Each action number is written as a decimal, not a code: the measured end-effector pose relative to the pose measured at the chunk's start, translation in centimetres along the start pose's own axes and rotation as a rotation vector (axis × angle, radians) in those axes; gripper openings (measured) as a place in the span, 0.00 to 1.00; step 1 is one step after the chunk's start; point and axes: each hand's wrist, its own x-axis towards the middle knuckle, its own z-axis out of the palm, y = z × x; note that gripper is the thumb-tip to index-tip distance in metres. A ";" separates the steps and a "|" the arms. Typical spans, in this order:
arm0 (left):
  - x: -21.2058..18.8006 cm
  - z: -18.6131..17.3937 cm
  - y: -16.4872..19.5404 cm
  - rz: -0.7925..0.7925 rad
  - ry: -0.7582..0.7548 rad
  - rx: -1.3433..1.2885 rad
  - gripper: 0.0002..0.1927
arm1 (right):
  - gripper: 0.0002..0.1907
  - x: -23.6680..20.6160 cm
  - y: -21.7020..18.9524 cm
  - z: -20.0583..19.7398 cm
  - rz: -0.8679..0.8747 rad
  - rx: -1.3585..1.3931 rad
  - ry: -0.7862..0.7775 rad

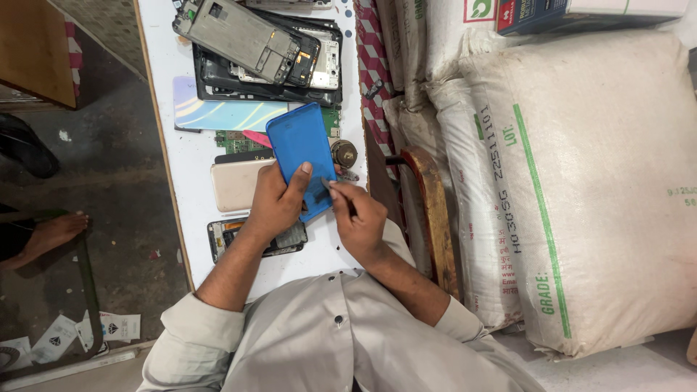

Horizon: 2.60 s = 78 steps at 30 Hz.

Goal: The person uses a small metal tool to scrape residue from the back of a blue phone case. They repeatedly scrape the same area, flip the case to inspect it, and continue scraping until the clip ends.

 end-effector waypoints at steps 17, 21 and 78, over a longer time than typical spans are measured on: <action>0.1 0.0 -0.3 -0.001 0.012 -0.015 0.16 | 0.08 0.1 -0.3 0.2 0.005 -0.027 0.046; -0.1 -0.1 -0.1 0.098 -0.027 -0.085 0.16 | 0.08 0.1 -0.1 0.0 -0.162 -0.014 -0.102; -0.1 -0.5 0.3 0.059 -0.092 -0.469 0.25 | 0.08 -0.4 0.1 -0.1 0.006 0.079 -0.036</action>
